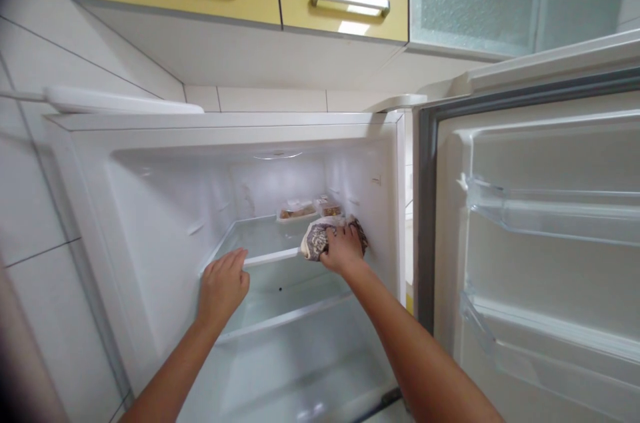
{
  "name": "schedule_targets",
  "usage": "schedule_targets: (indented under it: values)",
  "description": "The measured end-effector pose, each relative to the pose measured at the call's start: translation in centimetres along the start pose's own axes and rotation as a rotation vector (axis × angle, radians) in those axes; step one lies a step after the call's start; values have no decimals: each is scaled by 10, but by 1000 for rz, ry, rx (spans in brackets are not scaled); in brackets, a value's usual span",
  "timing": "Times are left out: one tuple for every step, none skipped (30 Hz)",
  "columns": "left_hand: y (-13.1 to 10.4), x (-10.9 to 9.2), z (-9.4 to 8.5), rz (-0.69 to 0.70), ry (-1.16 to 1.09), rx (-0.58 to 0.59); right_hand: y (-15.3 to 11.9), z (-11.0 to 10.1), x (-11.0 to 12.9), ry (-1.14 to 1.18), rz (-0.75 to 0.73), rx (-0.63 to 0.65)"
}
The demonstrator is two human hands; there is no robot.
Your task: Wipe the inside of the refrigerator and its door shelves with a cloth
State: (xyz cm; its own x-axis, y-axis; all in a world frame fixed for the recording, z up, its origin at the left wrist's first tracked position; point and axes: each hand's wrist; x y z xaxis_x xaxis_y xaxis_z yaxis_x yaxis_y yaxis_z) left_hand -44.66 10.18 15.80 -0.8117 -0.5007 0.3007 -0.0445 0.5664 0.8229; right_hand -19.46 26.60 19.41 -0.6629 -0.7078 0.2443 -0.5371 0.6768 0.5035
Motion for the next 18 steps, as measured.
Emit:
schedule_targets:
  values:
    - [0, 2, -1, 20, 8, 5, 0, -1, 0, -2, 0, 1]
    - [-1, 4, -1, 40, 23, 6, 0, -2, 0, -3, -1, 3]
    - [-2, 6, -2, 56, 45, 2, -1, -3, 1, -3, -3, 4]
    - [-4, 8, -3, 66, 69, -3, -1, -4, 1, -1, -5, 5]
    - [-6, 9, -4, 68, 93, -8, 0, -5, 1, 1, -8, 6]
    - [-8, 9, -4, 60, 113, -11, 0, -6, 1, 6, -10, 6]
    - [-10, 8, -5, 48, 124, -10, 0, -8, 1, 13, -11, 5]
    - [-12, 7, -5, 34, 126, -7, 0, -9, 1, 20, -13, 4]
    - [-14, 5, -5, 18, 124, -6, 0, -10, 2, 27, -15, 5]
    - [-15, 3, -4, 0, 119, -9, 0, -10, 4, 35, -21, 8]
    - [-16, 1, -4, -17, 114, -13, 0, -9, 7, 46, -32, 13]
    - [-17, 0, -3, -31, 111, -19, 1, -8, 11, 60, -49, 18]
    - [-17, -1, -2, -40, 109, -25, 1, -7, 16, 75, -67, 24]
    - [-17, -2, -1, -46, 112, -32, 2, -4, 23, 92, -87, 29]
    - [-17, -2, 0, -50, 118, -38, 2, -1, 32, 109, -106, 34]
    - [-17, -2, 1, -53, 127, -44, 3, 3, 41, 124, -123, 36]
    - [-17, -2, 2, -52, 139, -51, 4, 7, 51, 136, -138, 37]
    - [-17, -2, 2, -47, 153, -55, 4, 12, 61, 146, -151, 35]
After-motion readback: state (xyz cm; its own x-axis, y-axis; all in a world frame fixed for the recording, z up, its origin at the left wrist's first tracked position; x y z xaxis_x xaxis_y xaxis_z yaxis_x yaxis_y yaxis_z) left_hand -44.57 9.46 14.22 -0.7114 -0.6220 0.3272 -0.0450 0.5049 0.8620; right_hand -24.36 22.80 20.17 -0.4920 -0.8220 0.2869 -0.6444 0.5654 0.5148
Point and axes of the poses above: each hand's wrist, its own y-axis towards the middle knuckle, its own z-axis out of the palm, x = y × z, and after that the axes turned 11 degrees about y, right-handed
